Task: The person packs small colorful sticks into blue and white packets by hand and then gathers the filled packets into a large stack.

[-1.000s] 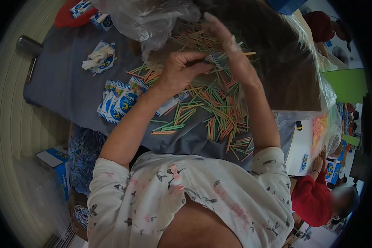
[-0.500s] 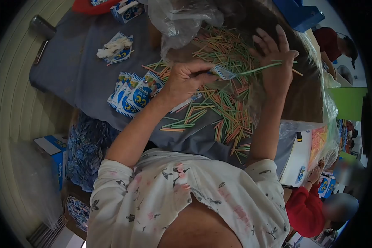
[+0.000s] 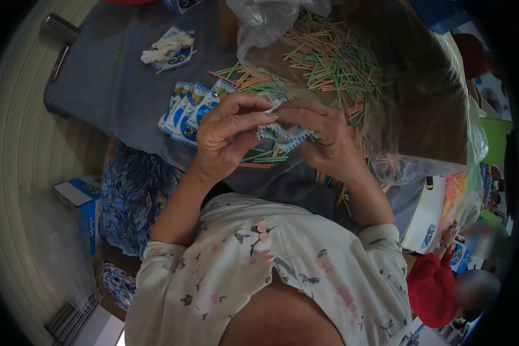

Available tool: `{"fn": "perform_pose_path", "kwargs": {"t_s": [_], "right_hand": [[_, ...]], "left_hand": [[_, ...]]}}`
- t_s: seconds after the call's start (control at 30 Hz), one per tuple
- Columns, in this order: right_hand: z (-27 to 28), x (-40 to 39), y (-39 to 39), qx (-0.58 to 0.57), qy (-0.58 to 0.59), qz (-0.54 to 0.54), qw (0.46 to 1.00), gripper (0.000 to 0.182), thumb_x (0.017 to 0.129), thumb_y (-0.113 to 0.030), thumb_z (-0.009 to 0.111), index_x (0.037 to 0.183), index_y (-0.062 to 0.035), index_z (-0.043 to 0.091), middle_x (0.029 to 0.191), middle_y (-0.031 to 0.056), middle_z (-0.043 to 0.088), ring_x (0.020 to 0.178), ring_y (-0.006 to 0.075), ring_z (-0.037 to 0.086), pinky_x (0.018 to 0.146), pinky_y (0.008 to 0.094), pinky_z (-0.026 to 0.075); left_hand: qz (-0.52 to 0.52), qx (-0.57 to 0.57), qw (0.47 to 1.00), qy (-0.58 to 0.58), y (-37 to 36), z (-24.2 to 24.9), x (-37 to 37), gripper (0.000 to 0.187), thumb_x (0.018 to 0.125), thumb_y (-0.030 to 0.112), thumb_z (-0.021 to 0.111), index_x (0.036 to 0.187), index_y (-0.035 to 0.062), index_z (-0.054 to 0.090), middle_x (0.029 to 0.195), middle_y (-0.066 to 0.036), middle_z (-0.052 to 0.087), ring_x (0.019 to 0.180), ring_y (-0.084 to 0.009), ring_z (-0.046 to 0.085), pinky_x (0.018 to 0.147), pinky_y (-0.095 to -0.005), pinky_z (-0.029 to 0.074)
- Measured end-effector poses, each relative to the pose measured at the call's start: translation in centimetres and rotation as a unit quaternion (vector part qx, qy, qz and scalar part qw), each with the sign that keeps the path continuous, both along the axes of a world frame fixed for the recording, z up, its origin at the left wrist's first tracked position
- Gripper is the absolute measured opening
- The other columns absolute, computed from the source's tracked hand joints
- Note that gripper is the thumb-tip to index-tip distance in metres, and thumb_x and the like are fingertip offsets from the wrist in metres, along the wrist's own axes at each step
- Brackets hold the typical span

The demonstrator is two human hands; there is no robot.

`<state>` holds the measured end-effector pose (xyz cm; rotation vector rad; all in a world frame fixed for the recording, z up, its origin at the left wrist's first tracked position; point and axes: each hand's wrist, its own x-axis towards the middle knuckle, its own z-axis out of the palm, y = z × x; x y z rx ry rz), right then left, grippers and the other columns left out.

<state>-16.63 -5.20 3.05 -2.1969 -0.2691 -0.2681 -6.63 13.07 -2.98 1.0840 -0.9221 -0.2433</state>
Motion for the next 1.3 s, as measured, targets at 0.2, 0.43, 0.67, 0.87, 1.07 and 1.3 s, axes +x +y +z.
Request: {"fn": "perform_pose_path", "kwargs": {"t_s": [0.2,0.43,0.67,0.87,1.07,1.3], "right_hand": [[-2.1,0.3,2.9,0.013,0.038,-0.022,0.999,0.024,0.078,-0.002,0.069,0.102,-0.0018,0.065,0.086,0.0176,0.066,0.075,0.0362,0.065,0.065,0.0416,0.051],[-2.6,0.4,-2.5,-0.167,-0.075,-0.213,0.96,0.02,0.079,-0.008,0.069,0.098,-0.0023,0.067,0.087,0.0195,0.066,0.079,0.0366,0.065,0.066,0.0418,0.052],[-4.0,-0.1,-16.0,-0.216,-0.011,-0.388,0.896,0.019,0.084,-0.015,0.063,0.098,-0.0072,0.073,0.095,0.0194,0.068,0.088,0.038,0.066,0.075,0.044,0.052],[-5.2,2.8,-17.1,-0.312,0.148,-0.367,0.864,0.024,0.083,-0.021,0.062,0.102,-0.0115,0.073,0.098,0.0206,0.067,0.094,0.0387,0.065,0.081,0.0441,0.052],[-6.8,2.3,-19.8,-0.261,0.135,-0.292,0.91,0.022,0.081,-0.02,0.059,0.092,-0.0045,0.07,0.093,0.0231,0.067,0.091,0.0397,0.066,0.078,0.0487,0.053],[-3.6,-1.6,-14.6,-0.208,-0.028,-0.435,0.876,0.018,0.084,-0.005,0.06,0.101,-0.003,0.06,0.081,0.0222,0.063,0.077,0.0327,0.067,0.067,0.0414,0.05]], "left_hand": [[0.098,0.167,0.981,0.001,2.9,0.3,-1.2,0.026,0.078,-0.004,0.071,0.103,-0.0044,0.067,0.091,-0.011,0.068,0.085,-0.0202,0.066,0.082,-0.0307,0.05],[0.199,0.464,0.841,-0.194,5.1,0.9,2.7,0.026,0.083,0.004,0.065,0.108,-0.0038,0.064,0.098,-0.019,0.066,0.087,-0.0395,0.062,0.076,-0.0427,0.049],[0.276,0.521,0.765,-0.259,6.6,0.3,3.9,0.031,0.082,0.007,0.067,0.112,0.0002,0.065,0.103,-0.018,0.064,0.096,-0.038,0.061,0.08,-0.0457,0.049],[0.338,0.478,0.761,-0.28,6.1,1.7,3.0,0.035,0.08,0.011,0.072,0.114,0.0044,0.066,0.101,-0.013,0.062,0.094,-0.0346,0.059,0.081,-0.0423,0.047],[0.323,0.383,0.81,-0.306,5.8,2.3,2.1,0.029,0.079,0.016,0.074,0.106,0.0059,0.07,0.108,-0.012,0.06,0.101,-0.0306,0.054,0.087,-0.0405,0.045],[0.299,0.524,0.702,-0.38,5.9,-0.1,5.1,0.04,0.083,0.029,0.072,0.116,0.009,0.064,0.128,-0.016,0.051,0.118,-0.0379,0.046,0.097,-0.0503,0.04]]}}
